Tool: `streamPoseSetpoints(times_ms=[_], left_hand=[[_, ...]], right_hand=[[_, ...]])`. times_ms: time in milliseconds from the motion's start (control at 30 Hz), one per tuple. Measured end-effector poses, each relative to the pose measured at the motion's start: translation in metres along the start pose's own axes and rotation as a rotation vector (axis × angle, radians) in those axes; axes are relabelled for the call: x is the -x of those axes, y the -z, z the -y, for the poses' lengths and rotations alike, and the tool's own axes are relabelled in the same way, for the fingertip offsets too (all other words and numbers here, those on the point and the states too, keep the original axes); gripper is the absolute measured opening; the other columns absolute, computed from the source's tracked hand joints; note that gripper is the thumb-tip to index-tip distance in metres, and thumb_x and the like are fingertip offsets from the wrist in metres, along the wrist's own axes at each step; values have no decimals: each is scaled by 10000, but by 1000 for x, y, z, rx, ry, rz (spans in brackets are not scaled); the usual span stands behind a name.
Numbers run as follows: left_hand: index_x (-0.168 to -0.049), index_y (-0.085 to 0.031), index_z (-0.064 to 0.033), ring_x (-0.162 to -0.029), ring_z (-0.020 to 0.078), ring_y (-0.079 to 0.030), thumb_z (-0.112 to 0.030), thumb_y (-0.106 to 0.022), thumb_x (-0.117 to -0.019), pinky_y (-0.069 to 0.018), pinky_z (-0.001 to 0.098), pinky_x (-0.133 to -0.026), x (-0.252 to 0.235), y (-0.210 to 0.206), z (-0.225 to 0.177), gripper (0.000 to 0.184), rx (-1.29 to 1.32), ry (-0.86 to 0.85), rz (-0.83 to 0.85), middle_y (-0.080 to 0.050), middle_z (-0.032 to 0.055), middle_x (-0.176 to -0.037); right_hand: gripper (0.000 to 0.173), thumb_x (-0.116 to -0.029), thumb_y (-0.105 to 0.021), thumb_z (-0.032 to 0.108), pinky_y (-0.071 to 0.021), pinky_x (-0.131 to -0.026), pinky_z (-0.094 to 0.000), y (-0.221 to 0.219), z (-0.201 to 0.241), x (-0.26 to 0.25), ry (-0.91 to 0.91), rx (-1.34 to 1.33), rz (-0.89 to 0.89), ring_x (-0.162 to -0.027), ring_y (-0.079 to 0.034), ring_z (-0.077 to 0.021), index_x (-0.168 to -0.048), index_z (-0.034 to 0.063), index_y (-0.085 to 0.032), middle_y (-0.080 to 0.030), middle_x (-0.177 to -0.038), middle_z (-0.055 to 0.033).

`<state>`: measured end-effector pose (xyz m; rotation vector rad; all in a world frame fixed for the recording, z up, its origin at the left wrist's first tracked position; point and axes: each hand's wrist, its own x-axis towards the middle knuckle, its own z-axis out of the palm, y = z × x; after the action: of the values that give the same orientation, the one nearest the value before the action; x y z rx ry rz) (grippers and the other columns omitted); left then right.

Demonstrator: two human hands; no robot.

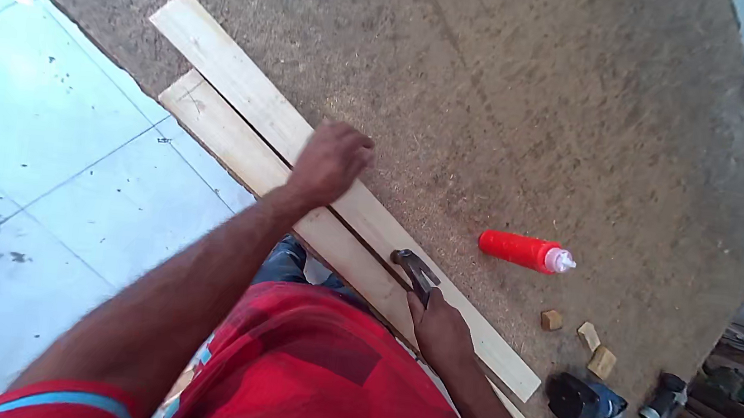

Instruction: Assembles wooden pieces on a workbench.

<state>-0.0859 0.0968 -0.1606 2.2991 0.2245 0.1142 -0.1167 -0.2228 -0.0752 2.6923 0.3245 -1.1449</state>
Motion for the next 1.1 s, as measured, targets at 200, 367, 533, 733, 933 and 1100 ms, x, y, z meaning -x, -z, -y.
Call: streamPoseSetpoints(times_ms=[200, 367, 533, 733, 933, 1100], left_hand=[[-1031, -741, -213, -1366, 352, -507, -680, -298, -1010, -124, 697, -1225, -9, 24, 87, 644, -469, -48, 17, -688, 75, -1206], [-965, -741, -214, -1302, 335, -549, -676, -272, -1018, -110, 682, -1232, -10, 23, 83, 661, -441, -7, 58, -699, 67, -1106], [-938, -746, -204, -1269, 331, -569, -678, -263, -1019, -106, 670, -1238, -13, 24, 83, 681, -428, 8, 48, -702, 72, -1070], [-918, -736, -200, -1251, 327, -572, -682, -258, -1021, -92, 676, -1235, -12, 24, 82, 686, -409, 8, 55, -691, 70, -1053], [-928, -739, -191, -1243, 337, -573, -659, -292, -1024, -99, 673, -1237, -11, 23, 82, 654, -408, 3, 64, -691, 77, -1047], [-953, -746, -185, -1242, 352, -582, -680, -271, -1022, -113, 685, -1227, -11, 24, 83, 689, -425, -4, 55, -703, 89, -1060]], right_hand=[[408, -1077, -432, 509, -508, -466, -432, 112, 79, 22, 221, -304, -145, -512, -571, -195, -1131, 145, -608, -555, -635, -29], [409, -1073, -427, 510, -486, -430, -387, 102, 107, 3, 331, -304, -379, -475, -543, -158, -1053, 133, -583, -523, -595, 4], [455, -1080, -409, 526, -553, -563, -435, 121, 97, 7, 23, -14, 344, -594, -628, -227, -1001, 116, -592, -593, -717, -75], [457, -1078, -388, 544, -511, -387, -383, 120, 113, 14, 324, -380, -512, -441, -565, -132, -1037, 136, -591, -551, -582, 20], [579, -1047, -350, 625, -574, -721, -531, 40, 75, 6, -21, 31, 120, -827, -708, -301, -1107, 119, -626, -675, -835, -100], [556, -1066, -389, 559, -507, -455, -369, 48, 79, 25, 320, -312, -573, -509, -584, -140, -996, 87, -675, -575, -610, 1]])
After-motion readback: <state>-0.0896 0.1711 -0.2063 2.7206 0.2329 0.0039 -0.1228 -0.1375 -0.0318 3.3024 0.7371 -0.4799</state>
